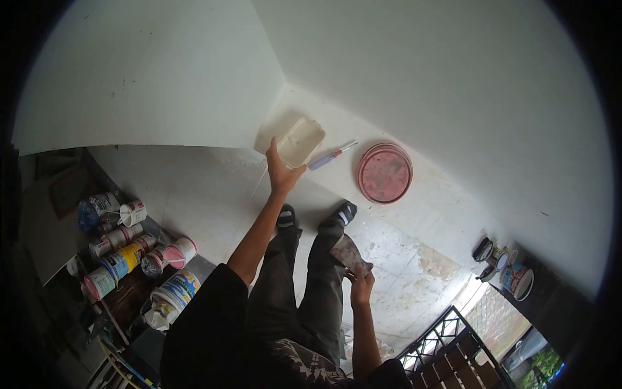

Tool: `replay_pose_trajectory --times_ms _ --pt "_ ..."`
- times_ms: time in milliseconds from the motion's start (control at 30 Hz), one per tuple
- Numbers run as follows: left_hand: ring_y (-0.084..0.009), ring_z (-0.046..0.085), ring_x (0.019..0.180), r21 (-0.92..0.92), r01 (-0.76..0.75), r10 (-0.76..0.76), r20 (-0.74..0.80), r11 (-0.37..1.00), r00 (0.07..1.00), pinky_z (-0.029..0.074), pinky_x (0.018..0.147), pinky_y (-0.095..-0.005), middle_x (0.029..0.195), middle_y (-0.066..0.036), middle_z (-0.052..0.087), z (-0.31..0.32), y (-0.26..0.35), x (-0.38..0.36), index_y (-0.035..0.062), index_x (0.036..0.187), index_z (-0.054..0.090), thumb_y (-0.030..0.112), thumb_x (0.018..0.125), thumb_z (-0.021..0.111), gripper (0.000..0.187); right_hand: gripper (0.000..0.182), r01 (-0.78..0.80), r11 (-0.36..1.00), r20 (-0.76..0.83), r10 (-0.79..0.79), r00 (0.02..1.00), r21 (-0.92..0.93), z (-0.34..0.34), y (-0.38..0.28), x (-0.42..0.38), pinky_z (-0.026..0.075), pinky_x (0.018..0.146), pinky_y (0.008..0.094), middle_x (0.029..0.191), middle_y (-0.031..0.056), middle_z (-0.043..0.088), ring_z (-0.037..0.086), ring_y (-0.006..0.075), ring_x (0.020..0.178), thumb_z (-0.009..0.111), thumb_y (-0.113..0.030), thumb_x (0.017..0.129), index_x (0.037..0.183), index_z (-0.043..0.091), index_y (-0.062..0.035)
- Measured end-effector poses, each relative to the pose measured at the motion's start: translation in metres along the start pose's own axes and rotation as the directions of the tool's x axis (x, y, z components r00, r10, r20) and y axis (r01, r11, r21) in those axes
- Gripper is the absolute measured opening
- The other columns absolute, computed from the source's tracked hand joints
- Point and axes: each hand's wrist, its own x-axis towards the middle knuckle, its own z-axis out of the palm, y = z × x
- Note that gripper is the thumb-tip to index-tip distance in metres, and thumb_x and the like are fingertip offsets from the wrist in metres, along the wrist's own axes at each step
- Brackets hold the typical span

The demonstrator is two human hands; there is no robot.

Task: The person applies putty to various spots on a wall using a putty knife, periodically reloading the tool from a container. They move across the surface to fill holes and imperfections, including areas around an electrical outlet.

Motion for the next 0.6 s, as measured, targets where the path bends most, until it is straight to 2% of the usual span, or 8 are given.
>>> replay_pose_trajectory --times_ms 167,267,333,400,467,500,567,600 --pt "-0.0367 0.046 0.113 0.059 -0.05 0.049 0.005 0.997 0.999 0.04 0.096 -0.0465 0.12 -0.019 0.045 -0.019 0.018 0.002 0.0018 0.141 0.026 0.01 0.056 0.083 0.103 0.031 0.097 0.995 0.017 -0.096 0.995 -0.016 0.004 -0.012 -0.005 0.054 0.073 0.0333 0.1 0.0118 0.065 0.063 0.0187 0.085 0.052 -0.02 0.097 0.113 0.056 0.0058" --pt "-0.0363 0.046 0.115 -0.017 0.016 -0.016 -0.004 1.0 1.0 0.039 0.098 -0.0474 0.124 -0.018 0.044 -0.046 0.045 -0.003 0.0057 0.142 0.027 0.011 0.054 0.085 0.105 0.035 0.332 0.923 -0.016 -0.341 0.94 -0.194 0.016 -0.041 -0.014 0.053 0.075 0.0336 0.096 0.0137 0.065 0.064 0.017 0.083 0.052 -0.02 0.097 0.114 0.057 0.0097" --pt "-0.034 0.048 0.115 -0.174 0.058 -0.055 0.019 0.983 0.998 0.041 0.098 -0.0457 0.123 -0.017 0.045 -0.072 0.074 -0.006 0.0054 0.142 0.028 0.012 0.055 0.086 0.104 0.031 0.459 0.796 0.021 -0.491 0.871 -0.395 0.025 -0.076 -0.028 0.051 0.079 0.0334 0.095 0.0136 0.066 0.064 0.0186 0.086 0.052 -0.016 0.097 0.115 0.057 0.0087" --pt "-0.0331 0.048 0.115 -0.196 0.017 -0.01 0.038 0.98 0.999 0.041 0.097 -0.0447 0.123 -0.017 0.045 -0.104 0.11 -0.01 0.0053 0.142 0.028 0.012 0.055 0.086 0.104 0.029 0.529 0.705 0.044 -0.581 0.813 -0.473 0.039 -0.113 -0.048 0.051 0.081 0.0333 0.094 0.0136 0.066 0.064 0.0196 0.088 0.052 -0.014 0.096 0.116 0.058 0.0072" --pt "-0.0316 0.047 0.118 -0.235 0.006 0.019 0.106 0.972 0.994 0.042 0.098 -0.0434 0.125 -0.016 0.044 -0.138 0.146 -0.015 0.0054 0.143 0.027 0.013 0.056 0.086 0.105 0.026 0.698 0.499 0.106 -0.77 0.629 -0.513 0.059 -0.148 -0.072 0.05 0.083 0.0345 0.097 0.0146 0.066 0.063 0.0238 0.093 0.054 -0.01 0.094 0.118 0.059 0.0013" --pt "-0.0316 0.047 0.118 -0.246 -0.009 0.034 0.098 0.969 0.995 0.042 0.098 -0.0434 0.125 -0.016 0.044 -0.153 0.163 -0.016 0.0054 0.143 0.027 0.013 0.056 0.086 0.105 0.026 0.71 0.487 0.106 -0.783 0.613 -0.509 0.068 -0.165 -0.085 0.05 0.083 0.0345 0.097 0.0146 0.066 0.063 0.0238 0.093 0.054 -0.01 0.094 0.118 0.059 0.0013" --pt "-0.0289 0.044 0.126 -0.379 -0.097 0.154 0.123 0.92 0.98 0.04 0.103 -0.0446 0.134 -0.016 0.037 -0.182 0.197 -0.02 0.0055 0.146 0.02 0.002 0.061 0.081 0.104 0.027 0.82 0.17 0.28 -0.885 0.371 -0.546 0.083 -0.197 -0.115 0.049 0.086 0.0357 0.115 0.016 0.065 0.063 0.0318 0.099 0.055 -0.008 0.093 0.12 0.06 -0.0036" --pt "-0.0289 0.044 0.126 -0.389 -0.111 0.166 0.111 0.914 0.98 0.04 0.103 -0.0446 0.134 -0.016 0.037 -0.19 0.208 -0.021 0.0055 0.146 0.02 0.002 0.061 0.081 0.104 0.027 0.825 0.155 0.282 -0.892 0.353 -0.543 0.082 -0.203 -0.127 0.049 0.086 0.0357 0.115 0.016 0.065 0.063 0.0318 0.099 0.055 -0.008 0.093 0.12 0.06 -0.0036"
